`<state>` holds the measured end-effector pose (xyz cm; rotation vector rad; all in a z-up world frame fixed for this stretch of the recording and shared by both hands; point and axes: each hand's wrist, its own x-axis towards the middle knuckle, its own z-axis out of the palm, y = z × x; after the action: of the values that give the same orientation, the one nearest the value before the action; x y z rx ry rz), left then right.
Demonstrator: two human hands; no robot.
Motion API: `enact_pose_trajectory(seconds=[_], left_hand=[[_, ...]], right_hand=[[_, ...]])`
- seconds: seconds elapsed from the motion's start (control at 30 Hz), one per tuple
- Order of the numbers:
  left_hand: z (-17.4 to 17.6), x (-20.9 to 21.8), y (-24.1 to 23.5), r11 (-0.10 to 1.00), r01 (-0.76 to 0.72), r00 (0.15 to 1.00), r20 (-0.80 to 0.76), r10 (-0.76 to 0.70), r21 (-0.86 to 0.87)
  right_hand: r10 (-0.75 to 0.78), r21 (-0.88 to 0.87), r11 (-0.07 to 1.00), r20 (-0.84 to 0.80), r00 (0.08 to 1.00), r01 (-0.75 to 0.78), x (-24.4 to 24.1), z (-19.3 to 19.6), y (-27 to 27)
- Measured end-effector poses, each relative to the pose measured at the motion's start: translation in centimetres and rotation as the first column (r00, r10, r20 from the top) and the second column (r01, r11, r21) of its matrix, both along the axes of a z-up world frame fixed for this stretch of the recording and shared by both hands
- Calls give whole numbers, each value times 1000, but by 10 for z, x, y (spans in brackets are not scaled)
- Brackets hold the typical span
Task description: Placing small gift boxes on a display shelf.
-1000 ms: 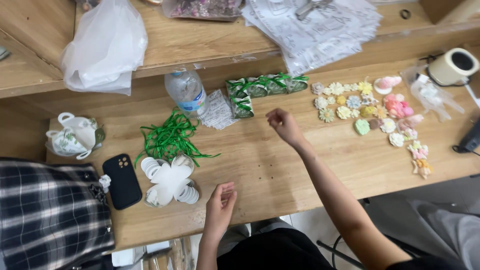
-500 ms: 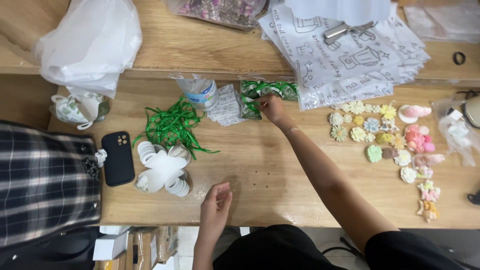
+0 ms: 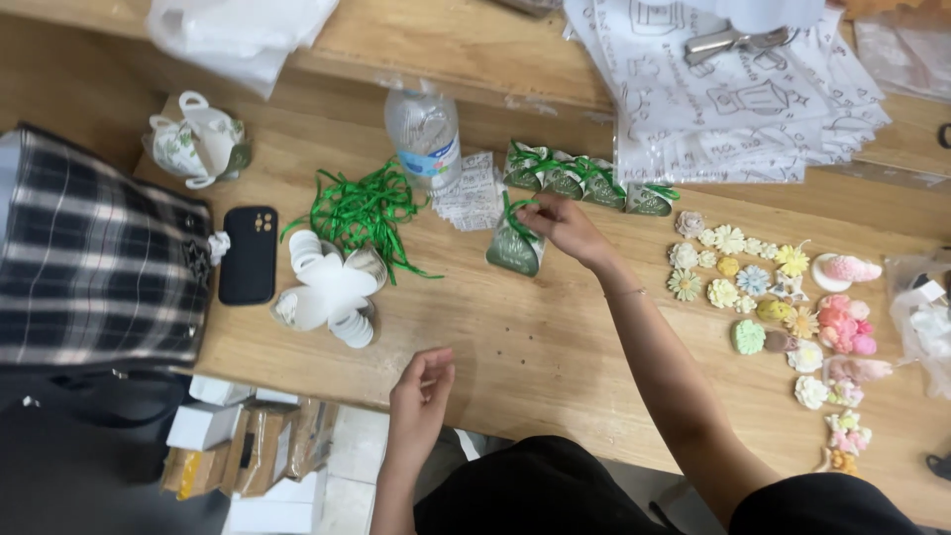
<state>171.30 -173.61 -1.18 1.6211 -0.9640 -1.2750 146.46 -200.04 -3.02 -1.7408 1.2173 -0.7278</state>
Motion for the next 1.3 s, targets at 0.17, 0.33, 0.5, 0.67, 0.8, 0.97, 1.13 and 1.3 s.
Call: enact_pose_trajectory(seconds=[0.17,0.33,0.5,0.67,0.8,0.97,1.13,1.3], left_hand=[[42,-21,-13,981,-103,992,-93,89,-162],[43,-31,-1,936,-234,935,-326,142,-264],[39,-16,22,897,-362,759,-638,127,-252],[43,3,62,859,-490,678,-686,265,-151],[51,27,121,806,-558,719,-601,350,-199],[67,52,227,708,-692,663,-511,548,-138],[78,61,346,530,-835,522,-514,681,-146],[74,51,462,304,-937,349,-545,762,-174]], right_hand=[[192,301,905,343,919,-301,26,62,45],[330,339,816,392,859,-468,54,82,81],[443,338,728,431,786,-596,84,92,98],[435,343,738,416,799,-581,122,76,134],[508,380,640,443,739,-668,163,76,175],[610,436,442,495,619,-784,229,74,258],[750,429,243,486,449,-870,293,84,367],[868,329,-5,470,159,-944,342,90,485]])
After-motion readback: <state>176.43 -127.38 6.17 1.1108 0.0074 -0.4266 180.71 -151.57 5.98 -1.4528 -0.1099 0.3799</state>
